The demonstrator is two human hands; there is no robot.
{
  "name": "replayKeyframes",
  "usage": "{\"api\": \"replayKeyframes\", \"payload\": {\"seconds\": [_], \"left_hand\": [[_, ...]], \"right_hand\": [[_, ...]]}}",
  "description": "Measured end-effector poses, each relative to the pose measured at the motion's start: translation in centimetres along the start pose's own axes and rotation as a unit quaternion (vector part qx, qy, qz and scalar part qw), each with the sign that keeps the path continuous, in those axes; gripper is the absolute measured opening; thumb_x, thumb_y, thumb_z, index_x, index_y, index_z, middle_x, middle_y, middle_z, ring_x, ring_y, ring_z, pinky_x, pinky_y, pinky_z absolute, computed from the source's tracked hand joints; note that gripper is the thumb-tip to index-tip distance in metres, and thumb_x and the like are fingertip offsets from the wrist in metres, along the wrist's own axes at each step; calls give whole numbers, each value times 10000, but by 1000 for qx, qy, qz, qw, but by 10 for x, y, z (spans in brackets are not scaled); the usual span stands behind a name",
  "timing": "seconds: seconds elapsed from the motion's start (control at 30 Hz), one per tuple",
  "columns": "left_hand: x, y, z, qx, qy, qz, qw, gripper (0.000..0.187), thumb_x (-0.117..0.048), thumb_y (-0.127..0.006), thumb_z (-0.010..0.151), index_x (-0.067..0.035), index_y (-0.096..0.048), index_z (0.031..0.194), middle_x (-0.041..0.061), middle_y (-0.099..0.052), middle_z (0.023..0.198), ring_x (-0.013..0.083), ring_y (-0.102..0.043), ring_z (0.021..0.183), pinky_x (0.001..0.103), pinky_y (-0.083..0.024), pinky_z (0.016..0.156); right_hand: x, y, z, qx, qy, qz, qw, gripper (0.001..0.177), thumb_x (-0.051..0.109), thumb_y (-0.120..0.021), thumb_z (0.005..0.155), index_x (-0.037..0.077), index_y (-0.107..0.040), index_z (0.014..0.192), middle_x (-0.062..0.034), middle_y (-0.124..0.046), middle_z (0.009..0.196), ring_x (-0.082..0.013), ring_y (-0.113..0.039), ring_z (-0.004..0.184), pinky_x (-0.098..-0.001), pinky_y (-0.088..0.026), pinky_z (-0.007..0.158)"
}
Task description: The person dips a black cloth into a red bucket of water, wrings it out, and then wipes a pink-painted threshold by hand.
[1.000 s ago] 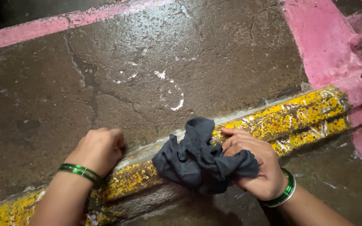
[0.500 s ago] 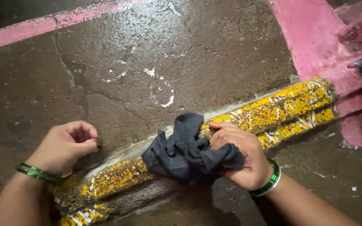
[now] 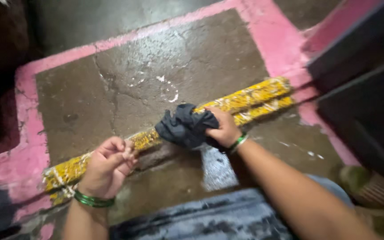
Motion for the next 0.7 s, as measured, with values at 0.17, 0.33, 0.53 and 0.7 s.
{"api": "replayKeyframes", "payload": {"seconds": [0.17,0.33,0.53,0.7], "left_hand": [[30,-75,-35,26,-34,-66,997,165,30,-693,918,-62,-589,1005,75,-588,980,199,-585,917,342,-518,864],[50,-146,-49,71,-32,-66,995,156,23,-682,936,-63,-580,1017,74,-580,997,196,-590,942,336,-517,874],[80,-259,-59,184,5,-77,980,162,29,-676,944,-61,-575,1034,80,-590,1016,196,-606,946,327,-531,885],[122,-364,-72,302,79,-81,947,177,52,-681,939,-60,-579,1031,74,-596,1017,187,-621,930,337,-556,887]], "right_hand": [[46,-4,-44,-64,-202,34,977,370,142,-775,721,29,-740,1072,-89,-773,953,-186,-724,871,-334,-580,836],[154,47,-81,-236,-234,173,927,339,62,-734,727,-4,-726,1060,-38,-765,965,-114,-702,858,-288,-585,806],[280,145,-114,-416,-244,197,854,161,37,-734,841,-53,-771,970,-88,-758,929,-154,-696,797,-329,-585,741],[392,204,-184,-525,-194,118,820,359,76,-786,852,-13,-623,1160,-66,-737,1076,-158,-720,943,-313,-609,839]]}}
Point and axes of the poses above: each hand's wrist, its own z-axis towards the middle knuckle, its own y-axis out of the back of the hand, x = y × z, the point moved 6 cm from there along z, towards the middle knuckle
